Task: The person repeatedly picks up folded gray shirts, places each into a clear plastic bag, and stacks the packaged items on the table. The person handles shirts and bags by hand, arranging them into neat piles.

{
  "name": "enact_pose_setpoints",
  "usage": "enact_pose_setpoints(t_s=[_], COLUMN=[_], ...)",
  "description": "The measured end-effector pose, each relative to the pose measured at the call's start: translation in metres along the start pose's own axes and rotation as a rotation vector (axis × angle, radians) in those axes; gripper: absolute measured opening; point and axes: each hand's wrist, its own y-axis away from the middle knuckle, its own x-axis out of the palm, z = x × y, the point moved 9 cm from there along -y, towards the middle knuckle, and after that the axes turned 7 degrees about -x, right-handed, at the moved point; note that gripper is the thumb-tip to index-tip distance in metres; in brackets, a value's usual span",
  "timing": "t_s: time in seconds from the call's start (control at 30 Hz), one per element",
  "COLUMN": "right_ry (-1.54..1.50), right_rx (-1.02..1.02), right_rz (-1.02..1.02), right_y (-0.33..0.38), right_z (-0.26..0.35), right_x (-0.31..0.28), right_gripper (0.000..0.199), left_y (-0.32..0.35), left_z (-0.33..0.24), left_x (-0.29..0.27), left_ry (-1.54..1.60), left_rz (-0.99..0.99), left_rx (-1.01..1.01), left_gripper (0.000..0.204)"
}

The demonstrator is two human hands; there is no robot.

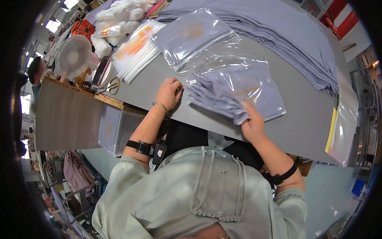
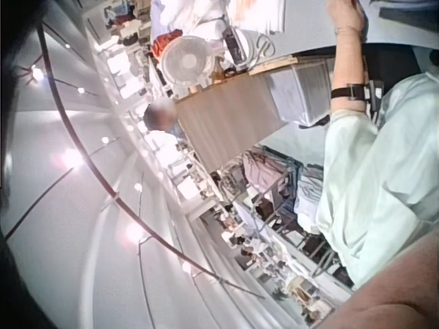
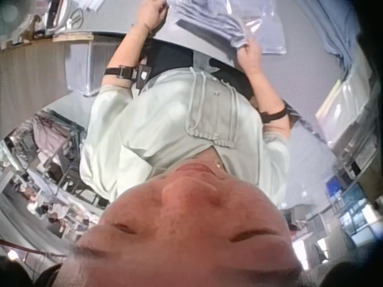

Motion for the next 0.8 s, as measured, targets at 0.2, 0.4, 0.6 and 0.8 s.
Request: enact_pose_setpoints(t_s=[0.2, 0.4, 0.6, 0.8], right_ry=[-0.109, 0.404, 0.527, 0.276], right_rx=[0.204, -0.555, -0.482, -0.352], right_rz=[-0.132, 0.43, 0.781, 0.612], right_y=[0.007, 0.021, 0.018, -0.066], right_z=[-0.01, 0.055, 0.063, 0.075], right_x=[-0.005, 0.05, 0.058, 0.064], right_gripper=[0.033, 0.058, 0.064, 0.063], left_y=[0.036, 0.074, 0.083, 0.047], left_z=[-0.036, -0.022, -0.005, 0.003], left_x=[0.012, 0.036, 0.023, 0.025], left_ry=[0.329, 1.036, 0.555, 0.543], left_rz=[0.067, 0.222, 0.315, 0.231], left_rx=[-0.234, -0.81, -0.718, -0.606], left_gripper=[0.004, 0.017, 0.024, 0.037])
